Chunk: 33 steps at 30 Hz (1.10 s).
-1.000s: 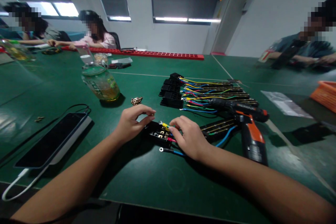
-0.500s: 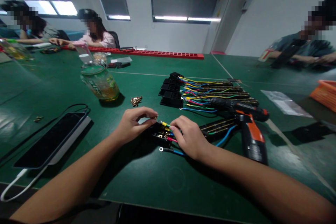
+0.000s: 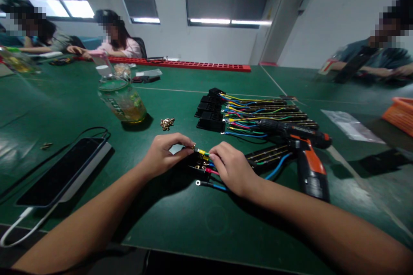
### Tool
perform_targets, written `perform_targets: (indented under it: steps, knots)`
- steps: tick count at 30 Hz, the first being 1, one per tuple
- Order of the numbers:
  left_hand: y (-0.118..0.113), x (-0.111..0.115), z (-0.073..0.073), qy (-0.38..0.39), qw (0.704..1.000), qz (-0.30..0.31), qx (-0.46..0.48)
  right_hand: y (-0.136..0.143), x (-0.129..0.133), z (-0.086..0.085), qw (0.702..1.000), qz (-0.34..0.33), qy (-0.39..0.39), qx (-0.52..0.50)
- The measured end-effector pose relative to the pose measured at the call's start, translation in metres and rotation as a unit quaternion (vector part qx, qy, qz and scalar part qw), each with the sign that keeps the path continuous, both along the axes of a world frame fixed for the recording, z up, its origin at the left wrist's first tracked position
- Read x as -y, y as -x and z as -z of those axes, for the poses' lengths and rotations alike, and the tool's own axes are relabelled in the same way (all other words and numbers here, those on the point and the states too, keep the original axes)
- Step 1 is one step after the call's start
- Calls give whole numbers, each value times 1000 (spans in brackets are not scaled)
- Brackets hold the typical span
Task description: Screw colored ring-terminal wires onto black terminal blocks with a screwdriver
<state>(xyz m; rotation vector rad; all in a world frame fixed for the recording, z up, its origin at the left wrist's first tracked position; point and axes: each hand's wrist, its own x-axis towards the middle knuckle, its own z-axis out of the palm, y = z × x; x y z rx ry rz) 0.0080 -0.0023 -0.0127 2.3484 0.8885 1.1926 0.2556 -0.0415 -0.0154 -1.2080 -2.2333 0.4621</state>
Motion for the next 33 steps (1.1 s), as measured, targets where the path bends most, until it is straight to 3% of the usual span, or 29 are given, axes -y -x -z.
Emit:
perform_targets:
  steps: [33]
  knots:
    - [-3, 0, 1, -15, 999, 11, -40, -2, 0, 3, 1000, -13, -25, -4]
